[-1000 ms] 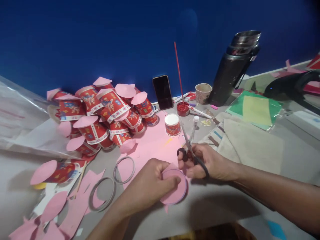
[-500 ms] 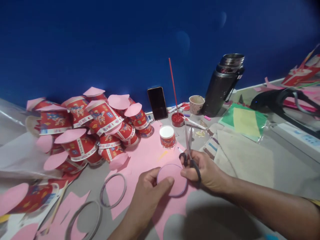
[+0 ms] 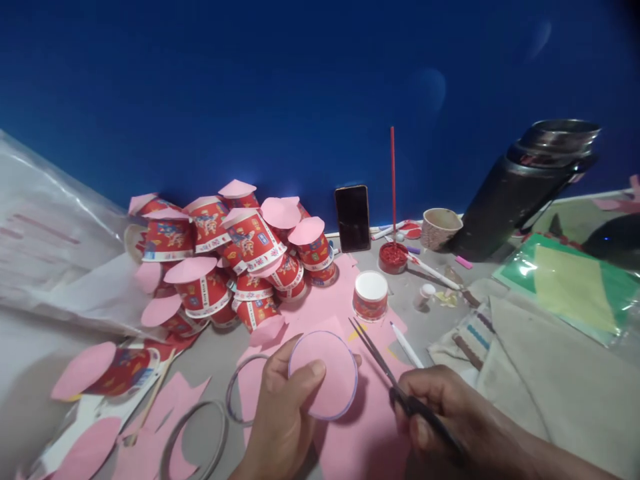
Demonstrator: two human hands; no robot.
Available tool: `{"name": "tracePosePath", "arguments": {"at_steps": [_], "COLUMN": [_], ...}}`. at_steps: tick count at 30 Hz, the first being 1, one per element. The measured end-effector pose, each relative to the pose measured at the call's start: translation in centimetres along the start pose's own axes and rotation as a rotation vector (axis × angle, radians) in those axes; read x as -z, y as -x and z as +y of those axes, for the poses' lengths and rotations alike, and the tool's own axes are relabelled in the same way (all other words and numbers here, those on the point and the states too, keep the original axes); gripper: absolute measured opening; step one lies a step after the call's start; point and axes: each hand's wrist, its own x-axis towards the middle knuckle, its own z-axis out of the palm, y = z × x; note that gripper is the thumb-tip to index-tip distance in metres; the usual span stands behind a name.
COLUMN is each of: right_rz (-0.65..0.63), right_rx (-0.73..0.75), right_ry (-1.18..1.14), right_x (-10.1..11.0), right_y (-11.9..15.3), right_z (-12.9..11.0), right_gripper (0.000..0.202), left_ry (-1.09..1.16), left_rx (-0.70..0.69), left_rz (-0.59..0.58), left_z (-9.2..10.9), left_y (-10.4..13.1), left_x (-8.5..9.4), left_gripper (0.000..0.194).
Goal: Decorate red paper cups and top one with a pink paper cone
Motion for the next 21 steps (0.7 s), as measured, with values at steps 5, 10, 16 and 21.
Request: {"name": "tracePosePath", "arguments": {"at_steps": [5,10,16,21], "right_rz": [-0.103,-0.092,-0.129,-0.107], "right_rx": [-0.01,-0.054,-0.042,-0.09], "right_ry": [-0.055,-0.05,-0.091,-0.114], "right_x": [0.39,0.39,0.08,-0.17], "right_y": [-0.15,0.01,0.13,0.07], "right_z": [0.91,0.63,0.09,-0.01], "right_gripper": [0.065,0.063,0.074,0.078], "left_ry": [-0.015,-0.009,-0.03,-0.063], "left_rx": [0.012,-0.023,-0.066,-0.1], "left_rz": [-0.066,-0.039,-0.085,-0.107], "left_z": [-0.64,-0.91,-0.97,-0.93], "left_y": [-0.24,-0.39,-0.41,-0.13], "left_x": [0.89,1.05,1.01,0.93], "left_gripper": [0.038,0.036,0.029,0.026]}}
